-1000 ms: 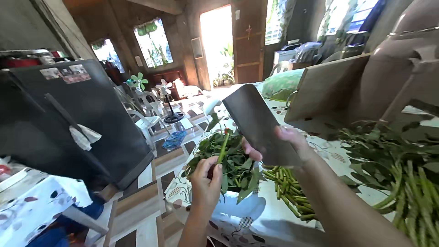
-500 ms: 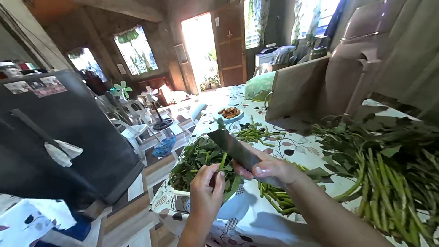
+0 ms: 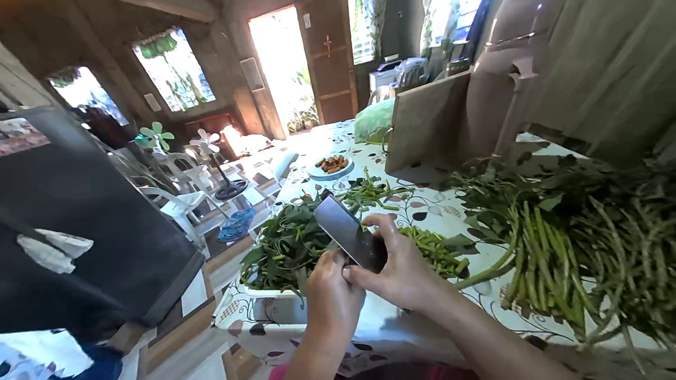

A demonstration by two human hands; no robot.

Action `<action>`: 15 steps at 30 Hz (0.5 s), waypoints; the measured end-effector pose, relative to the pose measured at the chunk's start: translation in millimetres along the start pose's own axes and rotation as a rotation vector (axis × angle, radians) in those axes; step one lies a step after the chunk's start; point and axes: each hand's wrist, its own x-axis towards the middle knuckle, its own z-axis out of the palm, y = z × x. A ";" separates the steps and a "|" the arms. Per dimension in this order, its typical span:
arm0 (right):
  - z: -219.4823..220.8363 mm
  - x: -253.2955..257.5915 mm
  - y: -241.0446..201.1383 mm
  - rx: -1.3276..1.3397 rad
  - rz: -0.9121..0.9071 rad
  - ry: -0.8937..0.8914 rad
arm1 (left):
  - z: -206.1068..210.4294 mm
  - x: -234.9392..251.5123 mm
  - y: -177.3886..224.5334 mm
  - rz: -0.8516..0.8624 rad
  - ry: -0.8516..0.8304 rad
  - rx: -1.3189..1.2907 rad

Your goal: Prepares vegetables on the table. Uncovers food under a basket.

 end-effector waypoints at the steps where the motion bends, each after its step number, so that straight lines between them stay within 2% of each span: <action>1: -1.5 -2.2 5.2 0.040 0.031 0.039 | 3.2 -3.3 3.9 -0.002 -0.022 -0.018; 3: -10.6 -3.1 21.8 0.157 0.096 0.145 | 9.5 -13.6 7.7 0.026 -0.066 -0.084; 5: -31.8 -4.8 34.9 0.273 0.215 0.152 | 12.9 -21.2 8.1 0.038 -0.112 -0.159; 8: -58.5 -13.4 47.4 0.444 0.340 0.023 | 20.7 -17.4 -0.6 0.004 -0.143 -0.179; 12: -76.8 -26.2 68.1 0.670 0.231 -0.237 | 35.3 -10.4 -4.9 0.006 -0.155 -0.199; 15: -81.9 -27.0 66.8 0.735 0.181 -0.409 | 43.3 -8.4 -2.9 0.035 -0.152 -0.222</action>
